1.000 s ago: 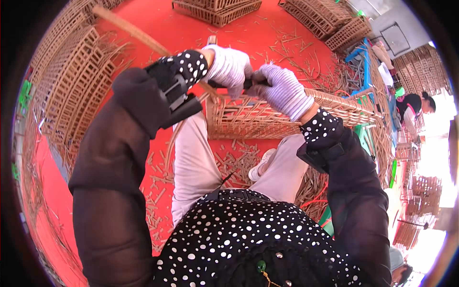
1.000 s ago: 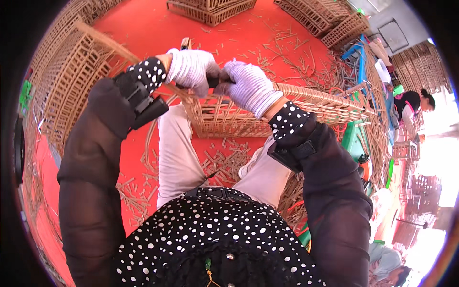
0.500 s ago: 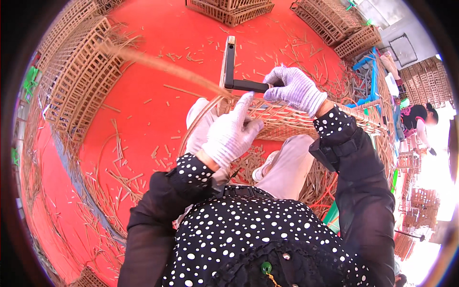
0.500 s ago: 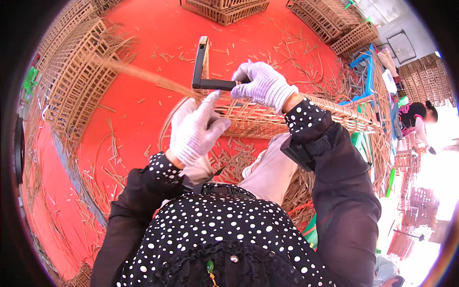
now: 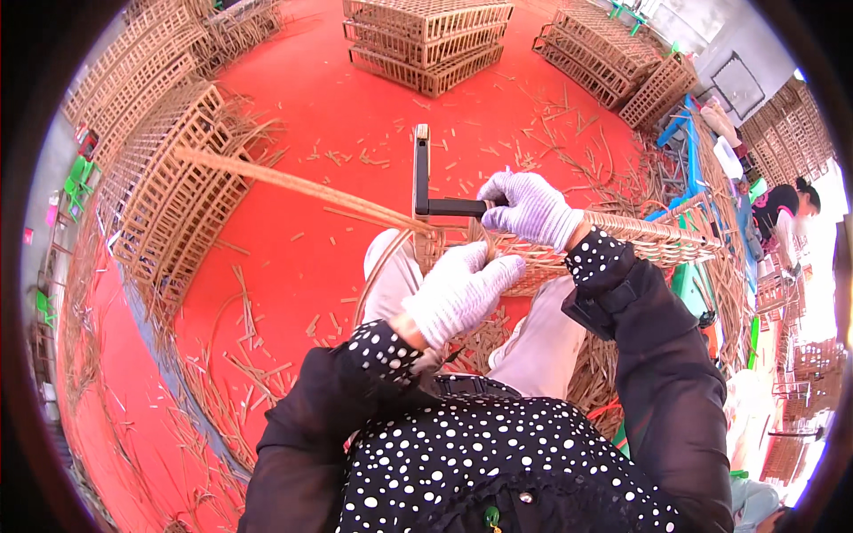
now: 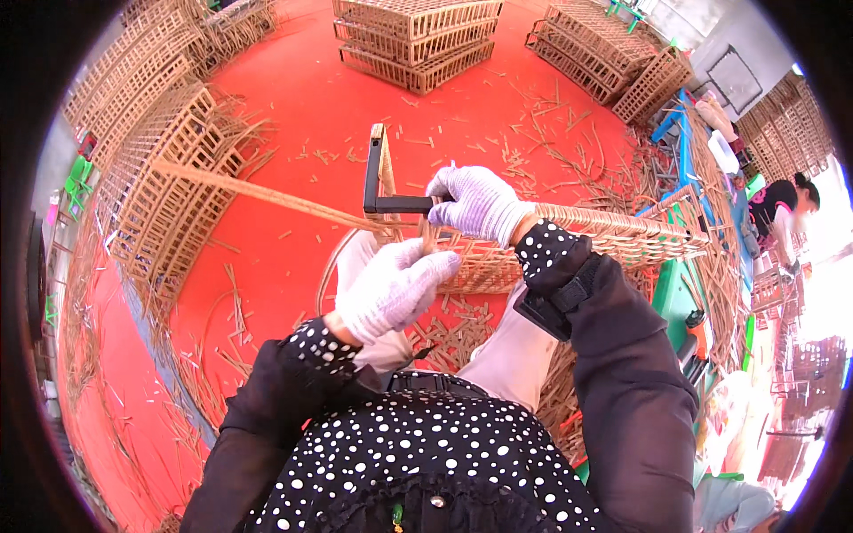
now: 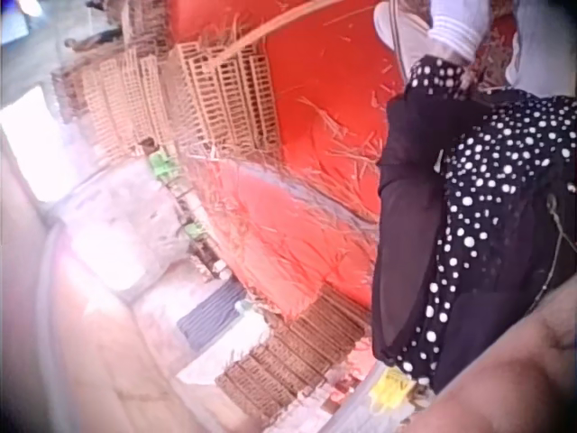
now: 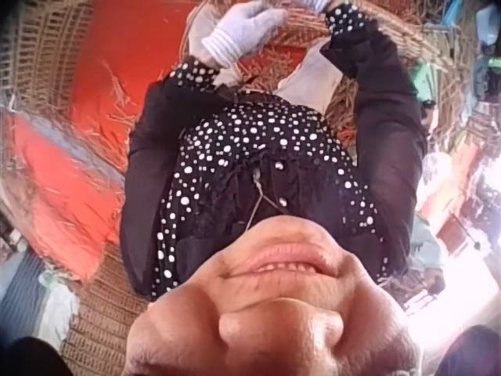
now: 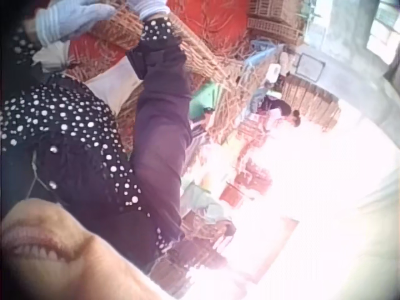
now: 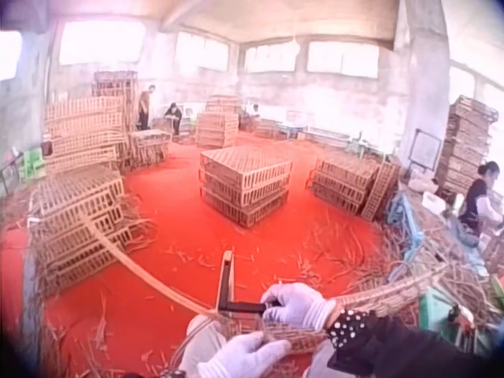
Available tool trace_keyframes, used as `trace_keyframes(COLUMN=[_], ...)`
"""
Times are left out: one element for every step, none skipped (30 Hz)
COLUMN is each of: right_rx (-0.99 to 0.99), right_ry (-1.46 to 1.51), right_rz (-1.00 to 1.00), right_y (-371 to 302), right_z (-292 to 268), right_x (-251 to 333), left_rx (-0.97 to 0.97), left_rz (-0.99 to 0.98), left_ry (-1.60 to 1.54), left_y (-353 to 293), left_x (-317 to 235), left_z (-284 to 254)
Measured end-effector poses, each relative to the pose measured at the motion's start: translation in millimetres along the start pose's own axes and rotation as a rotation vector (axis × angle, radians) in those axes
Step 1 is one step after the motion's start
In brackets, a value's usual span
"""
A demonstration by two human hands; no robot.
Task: The person is assembling and weaving a bamboo or wood furniture structure using a nail gun and hand tools.
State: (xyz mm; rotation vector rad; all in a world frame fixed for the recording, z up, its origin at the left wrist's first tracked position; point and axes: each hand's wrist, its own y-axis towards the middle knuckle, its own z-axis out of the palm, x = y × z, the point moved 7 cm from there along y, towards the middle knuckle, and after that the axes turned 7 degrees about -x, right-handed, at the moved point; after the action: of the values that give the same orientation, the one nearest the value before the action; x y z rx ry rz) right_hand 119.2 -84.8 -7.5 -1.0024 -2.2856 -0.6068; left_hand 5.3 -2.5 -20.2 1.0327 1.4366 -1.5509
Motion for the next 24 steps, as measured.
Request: trace_keyframes(right_rx=[0.003,0.001,0.002,-0.014,0.006,-0.024,-0.058,-0.105,-0.105,-0.158,-0.210,-0.298,-0.303,-0.311,-0.322,-0.352,-0.363,-0.340,-0.329,-0.311,-0.259,-0.245,-0.253,-0.232], right_ry=[-0.025,-0.078,-0.126,-0.142,-0.182,-0.172,-0.169,-0.199,-0.191,-0.127,-0.061,-0.034,-0.032,-0.082,-0.138,-0.146,-0.155,-0.235,-0.337,-0.358,-0.455,-0.361,-0.390,-0.372], right_rz=[0.006,0.000,-0.014,-0.074,-0.042,-0.055,-0.052,0.074,0.073,0.135,0.197,0.133,0.141,0.076,0.013,-0.008,-0.002,-0.055,-0.090,-0.027,-0.018,-0.047,-0.078,-0.075], right_y=[-1.1,-5.9,-9.4,-12.4,-16.9,-19.3,-24.5,-30.6,-32.8,-35.3,-38.3,-40.8,-41.4,-40.5,-41.3,-40.4,-40.0,-40.9,-42.7,-44.6,-44.4,-46.9,-38.9,-37.8], right_z=[-0.4,-3.1,-4.1,-2.8,-0.5,1.3,0.9,-1.6,0.8,-1.3,-1.1,-3.9,-1.3,1.1,0.2,-1.7,-4.2,-6.6,-12.7,-13.8,-13.0,-24.8,-12.0,-4.2], right_x=[-0.2,2.1,11.5,16.5,17.0,19.4,23.0,21.1,30.5,31.4,29.7,33.3,30.4,32.6,33.5,34.4,31.8,34.7,32.4,27.9,35.0,61.8,58.1,57.0], left_rx=[0.000,-0.038,-0.088,-0.130,-0.156,-0.222,-0.272,-0.228,-0.193,-0.126,-0.119,-0.092,-0.067,-0.060,-0.091,-0.124,-0.114,-0.138,-0.144,-0.125,-0.177,-0.153,-0.075,-0.081], left_rz=[0.006,0.201,0.393,0.599,0.904,0.887,0.873,0.871,0.863,0.740,0.694,0.639,0.584,0.584,0.610,0.638,0.652,0.633,0.640,0.692,1.050,1.442,1.302,0.870], left_ry=[0.003,0.234,0.467,0.621,0.779,0.884,0.981,1.015,1.057,1.111,1.193,1.189,1.185,1.189,1.195,1.200,1.200,1.220,1.232,1.181,1.206,1.473,1.466,1.271], left_y=[3.2,11.4,13.5,6.9,15.4,26.8,38.6,53.5,63.3,75.0,89.0,98.7,107.1,113.0,117.6,121.9,126.1,126.7,130.7,124.3,132.2,106.6,99.7,123.6], left_x=[-4.1,-23.0,-43.8,-69.5,-79.5,-87.8,-95.0,-95.6,-96.0,-93.8,-87.2,-82.5,-76.3,-72.2,-73.2,-75.3,-75.5,-78.0,-83.4,-86.8,-67.5,-64.0,-67.9,-58.2], left_z=[-7.6,-21.3,-30.1,-27.2,-22.2,-23.3,-21.0,-19.3,-22.0,-23.2,-28.0,-29.5,-31.1,-31.7,-28.7,-25.6,-21.0,-18.7,-9.0,-1.4,-7.0,-2.0,-10.7,-26.6])
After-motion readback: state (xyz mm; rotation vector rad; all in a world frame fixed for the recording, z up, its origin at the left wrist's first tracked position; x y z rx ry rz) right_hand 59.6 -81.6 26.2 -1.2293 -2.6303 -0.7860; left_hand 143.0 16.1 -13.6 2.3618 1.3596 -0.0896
